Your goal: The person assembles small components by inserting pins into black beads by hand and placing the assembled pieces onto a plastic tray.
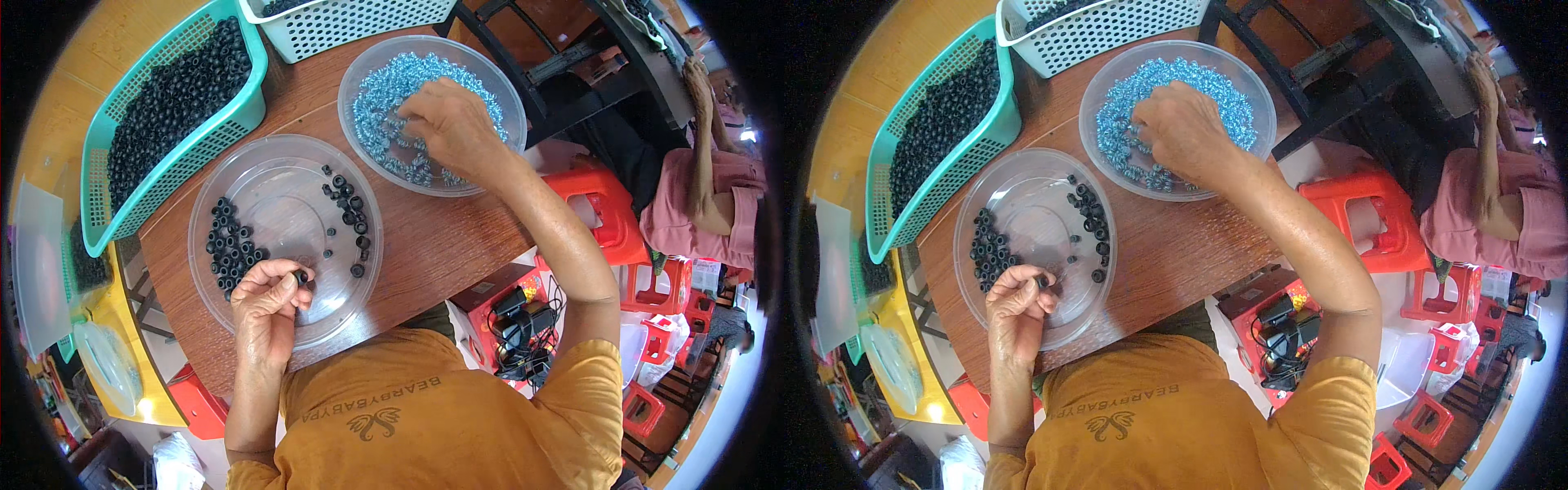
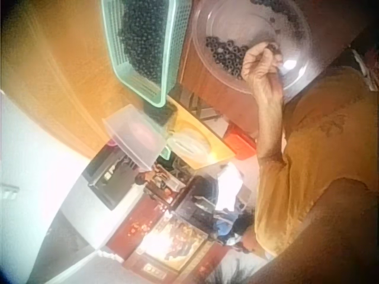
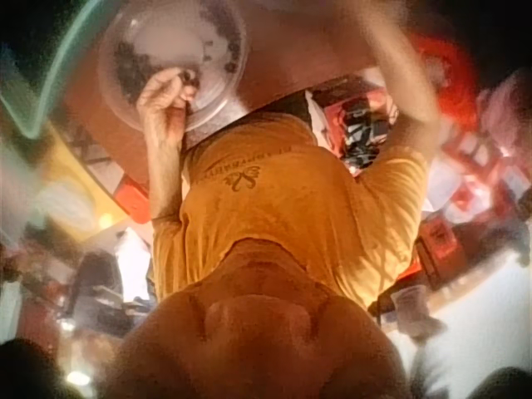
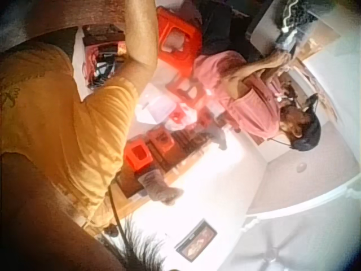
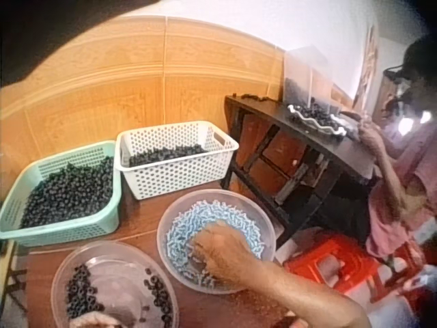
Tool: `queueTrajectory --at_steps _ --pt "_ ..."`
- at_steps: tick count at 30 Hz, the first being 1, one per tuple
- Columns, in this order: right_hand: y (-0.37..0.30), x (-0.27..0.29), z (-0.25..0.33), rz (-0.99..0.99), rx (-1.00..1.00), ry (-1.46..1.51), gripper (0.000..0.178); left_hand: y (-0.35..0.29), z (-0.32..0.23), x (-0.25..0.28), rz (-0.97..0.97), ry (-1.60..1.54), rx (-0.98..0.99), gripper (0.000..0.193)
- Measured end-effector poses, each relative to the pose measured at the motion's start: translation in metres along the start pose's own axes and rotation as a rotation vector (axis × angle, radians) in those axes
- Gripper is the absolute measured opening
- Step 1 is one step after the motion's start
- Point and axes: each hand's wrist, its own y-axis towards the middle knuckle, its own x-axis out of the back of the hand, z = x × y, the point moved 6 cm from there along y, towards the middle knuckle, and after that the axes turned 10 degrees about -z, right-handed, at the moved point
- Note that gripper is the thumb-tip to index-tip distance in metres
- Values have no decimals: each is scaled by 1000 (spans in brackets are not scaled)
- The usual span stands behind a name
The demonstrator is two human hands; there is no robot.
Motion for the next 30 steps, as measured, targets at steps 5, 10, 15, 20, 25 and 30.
queueTrajectory --at_steps 5,10,15,20,25,30 --pt "-14 1 -6 214 2 13 13 0 0 0 4 18 -10 13" --pt "-24 -5 1 287 60 1 14 0 0 1 10 28 -22 13" --pt "-21 -9 -3 272 48 37 7 0 0 -1 3 33 -14 13" --pt "-21 -7 -8 253 -16 98 6 2 1 -2 13 17 -14 12" --pt "-20 -5 -8 247 -63 168 7 -1 0 -1 7 9 -7 11" --pt "-10 3 16 194 -234 376 11 -2 0 3 -3 21 -3 12"
